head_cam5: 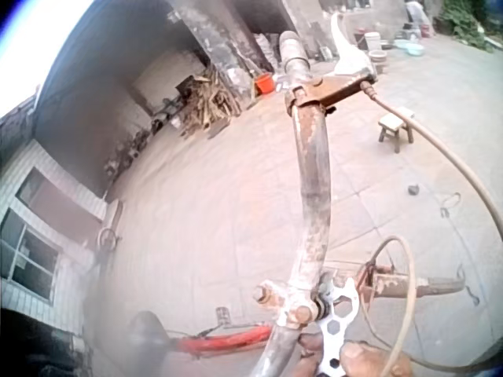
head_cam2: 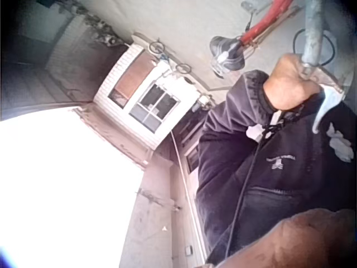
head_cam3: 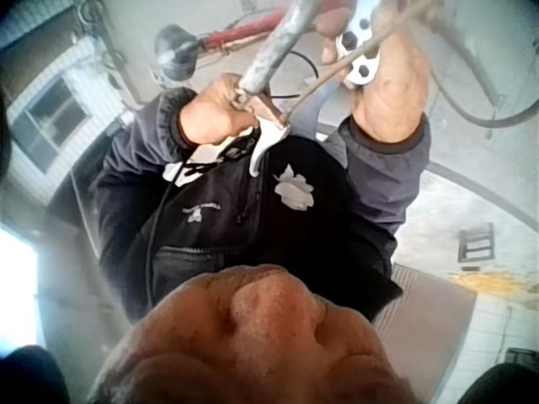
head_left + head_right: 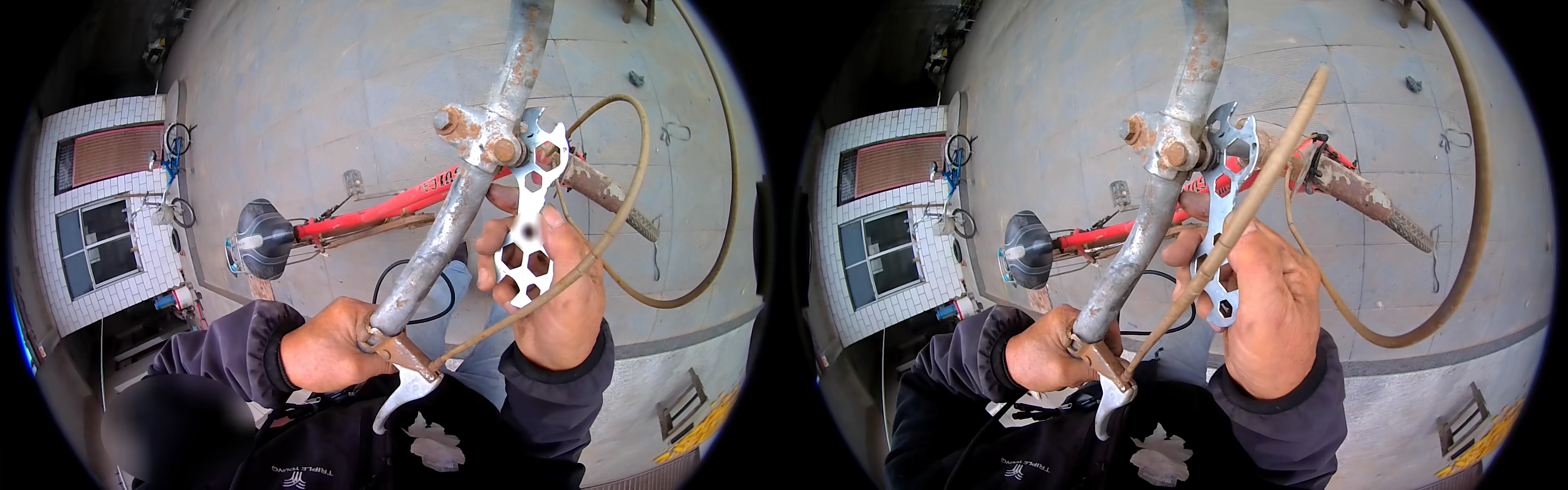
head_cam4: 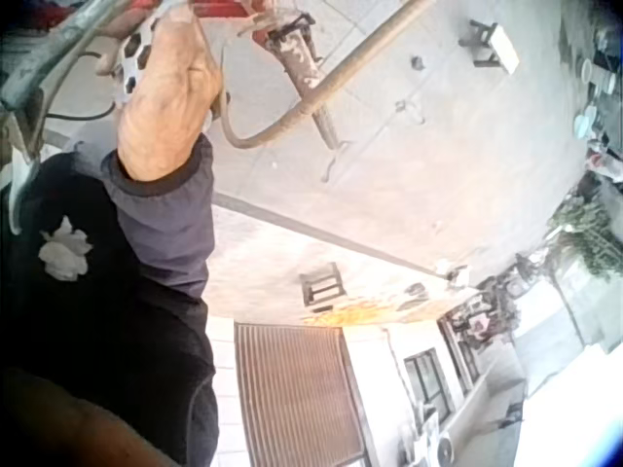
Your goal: The person uses a multi-tool wrench to tighten a bolt on the bicycle handlebar stem. After securing the handlebar, the person picks up a cloth and wipes the red bicycle frame and the seat area.
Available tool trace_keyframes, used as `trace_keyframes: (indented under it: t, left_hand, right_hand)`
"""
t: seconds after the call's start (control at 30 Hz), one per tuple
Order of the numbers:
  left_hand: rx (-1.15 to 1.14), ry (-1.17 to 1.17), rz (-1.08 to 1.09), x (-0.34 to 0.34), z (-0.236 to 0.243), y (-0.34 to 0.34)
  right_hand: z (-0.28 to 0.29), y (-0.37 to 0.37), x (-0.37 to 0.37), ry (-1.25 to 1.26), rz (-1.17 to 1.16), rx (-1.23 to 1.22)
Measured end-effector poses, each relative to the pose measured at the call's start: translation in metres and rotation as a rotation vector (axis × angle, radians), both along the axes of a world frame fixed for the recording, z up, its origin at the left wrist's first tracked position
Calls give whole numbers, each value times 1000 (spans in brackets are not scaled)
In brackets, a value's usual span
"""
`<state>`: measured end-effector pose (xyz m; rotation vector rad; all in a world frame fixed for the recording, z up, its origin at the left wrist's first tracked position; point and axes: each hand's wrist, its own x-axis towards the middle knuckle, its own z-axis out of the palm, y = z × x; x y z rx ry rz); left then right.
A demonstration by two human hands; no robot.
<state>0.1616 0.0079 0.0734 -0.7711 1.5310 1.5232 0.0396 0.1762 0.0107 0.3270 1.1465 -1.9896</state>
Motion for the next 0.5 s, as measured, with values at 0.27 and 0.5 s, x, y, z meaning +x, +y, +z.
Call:
trace_keyframes:
  t: [0.27,0.5]
  left_hand:
    - [14,-6,-17,0,0,-1]
    - [-9,-29,7,-3,1,1]
  right_hand:
    - [-15,-3,11,-41,-43,-157]
    - [-24,-8,14,-53,-83,-184]
